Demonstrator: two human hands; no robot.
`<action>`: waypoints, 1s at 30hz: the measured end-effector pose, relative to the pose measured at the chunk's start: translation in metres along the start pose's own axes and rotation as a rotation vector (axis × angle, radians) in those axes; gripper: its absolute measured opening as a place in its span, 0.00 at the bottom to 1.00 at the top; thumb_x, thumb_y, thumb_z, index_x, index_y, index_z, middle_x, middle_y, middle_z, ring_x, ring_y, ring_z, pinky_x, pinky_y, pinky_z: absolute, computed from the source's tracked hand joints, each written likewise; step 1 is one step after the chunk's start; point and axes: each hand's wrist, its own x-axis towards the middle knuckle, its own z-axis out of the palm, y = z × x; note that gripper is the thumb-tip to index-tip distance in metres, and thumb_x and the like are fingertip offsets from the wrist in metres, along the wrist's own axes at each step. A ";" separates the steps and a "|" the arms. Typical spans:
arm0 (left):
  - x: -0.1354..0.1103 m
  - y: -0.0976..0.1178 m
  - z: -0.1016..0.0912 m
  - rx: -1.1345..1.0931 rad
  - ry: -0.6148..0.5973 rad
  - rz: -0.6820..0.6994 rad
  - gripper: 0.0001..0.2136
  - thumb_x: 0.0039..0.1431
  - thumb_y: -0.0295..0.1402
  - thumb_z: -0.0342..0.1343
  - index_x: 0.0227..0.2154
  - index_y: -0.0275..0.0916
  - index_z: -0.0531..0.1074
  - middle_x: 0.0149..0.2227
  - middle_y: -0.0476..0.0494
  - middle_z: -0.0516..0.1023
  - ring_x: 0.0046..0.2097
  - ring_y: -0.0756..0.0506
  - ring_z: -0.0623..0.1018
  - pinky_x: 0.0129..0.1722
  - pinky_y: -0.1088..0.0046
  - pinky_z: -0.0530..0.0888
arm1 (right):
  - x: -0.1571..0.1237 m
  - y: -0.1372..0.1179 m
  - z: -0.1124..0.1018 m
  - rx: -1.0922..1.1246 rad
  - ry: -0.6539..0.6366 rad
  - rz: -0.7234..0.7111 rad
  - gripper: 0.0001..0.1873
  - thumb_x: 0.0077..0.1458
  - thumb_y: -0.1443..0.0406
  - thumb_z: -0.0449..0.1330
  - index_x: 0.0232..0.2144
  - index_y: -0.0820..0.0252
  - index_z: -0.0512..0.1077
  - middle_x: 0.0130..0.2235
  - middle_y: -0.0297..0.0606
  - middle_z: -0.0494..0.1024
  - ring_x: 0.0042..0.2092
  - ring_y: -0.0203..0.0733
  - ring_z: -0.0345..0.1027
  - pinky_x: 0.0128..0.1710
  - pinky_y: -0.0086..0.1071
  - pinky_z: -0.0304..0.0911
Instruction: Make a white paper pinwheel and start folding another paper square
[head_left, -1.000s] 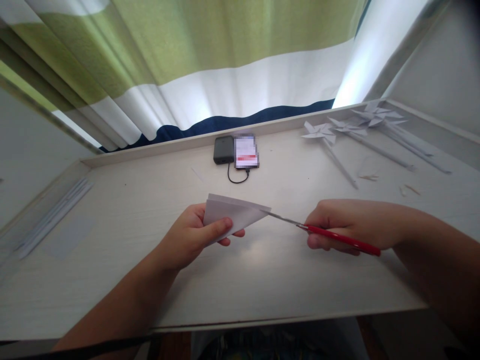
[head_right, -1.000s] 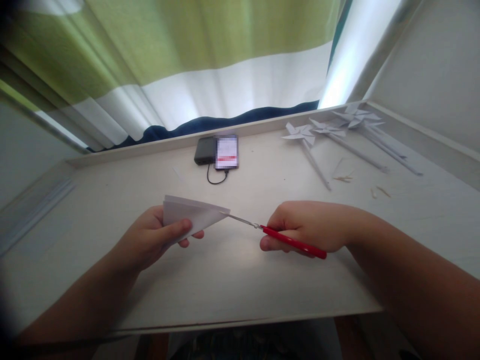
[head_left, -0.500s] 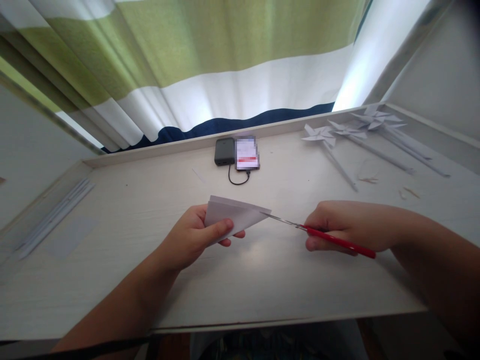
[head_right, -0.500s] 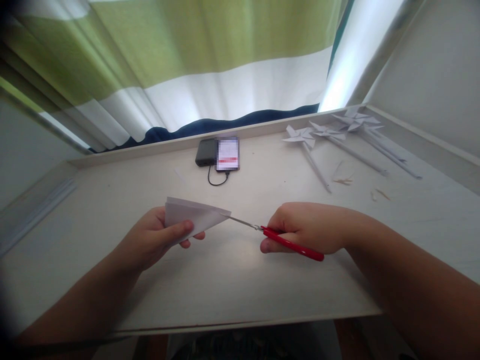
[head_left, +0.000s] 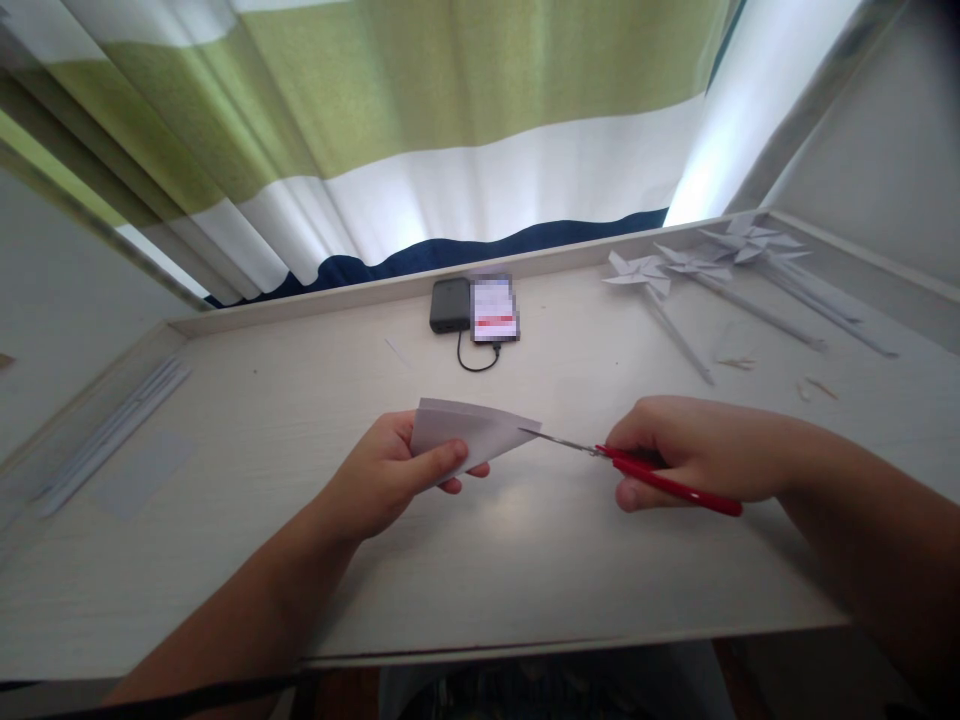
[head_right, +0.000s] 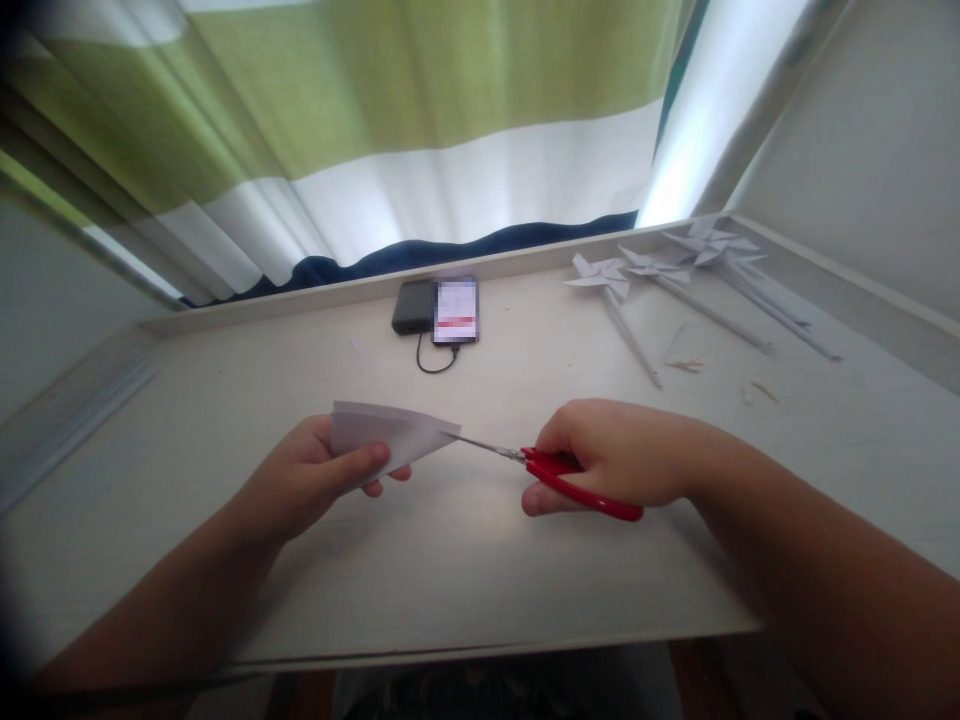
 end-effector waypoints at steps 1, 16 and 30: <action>0.000 0.001 0.000 0.008 -0.003 0.000 0.12 0.58 0.35 0.59 0.42 0.34 0.76 0.35 0.39 0.81 0.33 0.46 0.79 0.29 0.75 0.75 | 0.000 0.000 0.000 0.005 0.000 -0.003 0.23 0.50 0.47 0.61 0.21 0.60 0.67 0.21 0.31 0.66 0.23 0.36 0.57 0.24 0.30 0.50; -0.002 0.008 0.004 0.044 -0.069 0.034 0.11 0.60 0.35 0.57 0.41 0.34 0.77 0.35 0.40 0.82 0.34 0.47 0.79 0.30 0.76 0.75 | -0.002 -0.003 0.002 -0.021 0.003 0.015 0.21 0.50 0.48 0.61 0.23 0.60 0.69 0.22 0.31 0.68 0.24 0.36 0.58 0.25 0.30 0.51; -0.002 0.009 0.005 0.025 -0.073 0.069 0.09 0.61 0.32 0.57 0.41 0.34 0.78 0.34 0.42 0.83 0.32 0.50 0.79 0.30 0.80 0.75 | -0.001 -0.007 0.003 -0.057 -0.016 0.009 0.23 0.55 0.48 0.57 0.20 0.59 0.65 0.19 0.30 0.65 0.23 0.35 0.56 0.23 0.29 0.51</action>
